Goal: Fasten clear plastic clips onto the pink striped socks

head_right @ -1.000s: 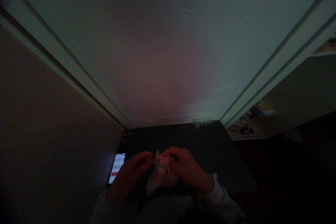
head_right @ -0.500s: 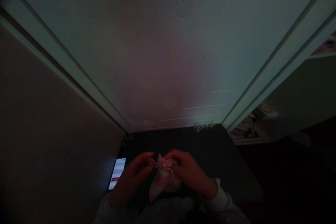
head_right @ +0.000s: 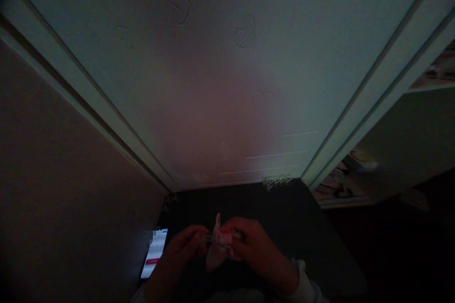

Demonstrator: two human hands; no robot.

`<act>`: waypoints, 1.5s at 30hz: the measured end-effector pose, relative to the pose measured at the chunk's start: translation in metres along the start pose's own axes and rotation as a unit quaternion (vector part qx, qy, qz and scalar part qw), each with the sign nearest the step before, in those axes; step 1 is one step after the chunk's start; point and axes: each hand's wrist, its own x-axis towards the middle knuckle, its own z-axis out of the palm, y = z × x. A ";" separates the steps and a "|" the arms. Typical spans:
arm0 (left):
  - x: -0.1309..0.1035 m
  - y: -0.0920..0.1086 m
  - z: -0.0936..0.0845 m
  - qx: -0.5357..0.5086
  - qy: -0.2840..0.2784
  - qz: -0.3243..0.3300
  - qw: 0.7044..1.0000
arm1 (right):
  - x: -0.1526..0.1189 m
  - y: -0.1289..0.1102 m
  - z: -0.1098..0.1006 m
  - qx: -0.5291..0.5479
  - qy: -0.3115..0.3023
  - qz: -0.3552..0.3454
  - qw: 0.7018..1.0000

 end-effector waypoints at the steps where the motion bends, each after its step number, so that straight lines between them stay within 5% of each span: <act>1: 0.000 -0.001 0.000 0.002 0.001 -0.002 1.000 | 0.000 0.001 0.000 -0.001 0.003 0.002 1.000; 5: -0.002 -0.004 -0.002 0.095 0.125 0.067 0.985 | -0.003 0.009 -0.004 -0.015 0.021 0.000 1.000; 8: -0.004 -0.002 -0.002 0.242 0.272 0.183 0.913 | -0.005 0.014 -0.008 -0.015 0.038 0.009 0.999; 11: -0.006 0.002 0.001 0.332 0.315 0.236 0.857 | -0.008 0.017 -0.010 -0.024 0.052 0.022 0.998; 14: -0.007 0.005 0.005 0.348 0.315 0.236 0.851 | -0.011 0.018 -0.009 -0.022 0.053 0.020 0.998; 32: -0.006 -0.004 0.009 0.219 0.246 0.147 0.933 | -0.014 0.014 -0.003 -0.021 0.047 0.019 0.998; 37: -0.006 -0.009 0.009 0.205 0.265 0.161 0.928 | -0.011 0.012 -0.002 0.003 0.042 0.018 0.999; 41: -0.004 -0.004 0.008 0.153 0.240 0.098 0.954 | -0.007 0.012 -0.001 -0.001 0.029 0.019 0.999; 45: -0.001 0.003 0.012 0.138 0.158 0.005 0.978 | -0.004 0.010 0.000 -0.014 0.005 0.000 1.000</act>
